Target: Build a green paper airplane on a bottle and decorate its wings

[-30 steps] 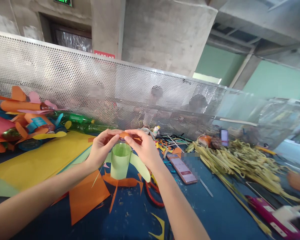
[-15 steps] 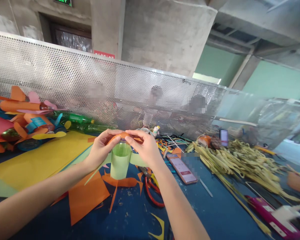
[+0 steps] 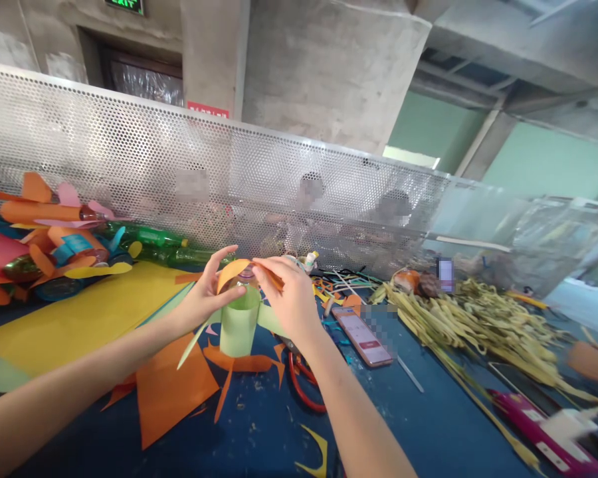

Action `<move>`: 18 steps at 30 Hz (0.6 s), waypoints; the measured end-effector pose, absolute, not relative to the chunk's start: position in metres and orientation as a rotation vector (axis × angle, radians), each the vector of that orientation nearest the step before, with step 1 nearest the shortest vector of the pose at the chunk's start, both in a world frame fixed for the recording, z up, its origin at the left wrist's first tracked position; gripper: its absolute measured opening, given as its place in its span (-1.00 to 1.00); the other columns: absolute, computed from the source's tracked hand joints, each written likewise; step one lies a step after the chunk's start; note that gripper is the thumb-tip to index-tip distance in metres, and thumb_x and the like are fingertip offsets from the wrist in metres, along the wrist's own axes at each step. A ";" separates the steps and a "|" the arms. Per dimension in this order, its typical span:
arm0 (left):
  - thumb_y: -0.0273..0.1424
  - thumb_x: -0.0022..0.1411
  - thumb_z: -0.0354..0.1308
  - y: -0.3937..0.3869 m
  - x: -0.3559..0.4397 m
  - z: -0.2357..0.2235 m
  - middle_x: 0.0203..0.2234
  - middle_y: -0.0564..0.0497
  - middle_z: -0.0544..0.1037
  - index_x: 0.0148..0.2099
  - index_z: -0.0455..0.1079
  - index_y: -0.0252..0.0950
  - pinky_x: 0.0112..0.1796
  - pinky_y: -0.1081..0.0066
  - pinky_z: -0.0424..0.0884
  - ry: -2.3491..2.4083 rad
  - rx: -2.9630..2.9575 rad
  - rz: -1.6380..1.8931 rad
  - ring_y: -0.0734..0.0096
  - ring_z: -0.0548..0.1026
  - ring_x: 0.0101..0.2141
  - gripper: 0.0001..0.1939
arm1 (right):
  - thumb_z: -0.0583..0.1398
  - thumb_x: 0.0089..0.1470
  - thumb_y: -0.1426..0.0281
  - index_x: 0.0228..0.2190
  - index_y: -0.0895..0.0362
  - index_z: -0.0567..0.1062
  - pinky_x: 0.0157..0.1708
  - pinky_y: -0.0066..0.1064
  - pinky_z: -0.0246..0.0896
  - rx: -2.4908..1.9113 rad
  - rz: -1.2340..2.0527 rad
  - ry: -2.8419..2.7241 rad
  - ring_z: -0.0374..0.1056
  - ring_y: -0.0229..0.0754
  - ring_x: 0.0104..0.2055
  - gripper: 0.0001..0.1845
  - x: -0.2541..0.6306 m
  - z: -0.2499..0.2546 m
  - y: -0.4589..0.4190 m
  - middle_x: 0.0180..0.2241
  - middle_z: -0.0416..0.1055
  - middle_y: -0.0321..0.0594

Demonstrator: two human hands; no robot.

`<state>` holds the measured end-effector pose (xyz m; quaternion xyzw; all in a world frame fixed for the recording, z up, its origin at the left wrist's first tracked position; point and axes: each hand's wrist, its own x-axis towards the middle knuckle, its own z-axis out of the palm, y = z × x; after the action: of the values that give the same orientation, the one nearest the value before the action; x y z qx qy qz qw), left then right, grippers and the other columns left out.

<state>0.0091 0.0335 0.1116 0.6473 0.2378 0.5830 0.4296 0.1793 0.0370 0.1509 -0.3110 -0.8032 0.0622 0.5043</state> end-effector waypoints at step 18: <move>-0.39 0.03 0.25 0.069 -0.037 0.104 -0.19 0.00 0.35 -0.17 0.17 -0.21 -0.10 0.29 0.37 0.823 1.723 2.118 0.34 0.38 -0.11 -0.64 | 0.14 0.07 0.29 -0.33 0.15 0.45 -0.30 -0.34 0.35 -1.153 0.967 -1.813 0.46 -0.18 -0.32 -0.81 0.219 0.133 0.092 -0.31 0.51 -0.16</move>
<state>-0.0372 0.0688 0.1042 0.5978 0.2854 0.7351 0.1444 0.2192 0.0923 0.1330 -0.4521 -0.7110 0.3791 0.3825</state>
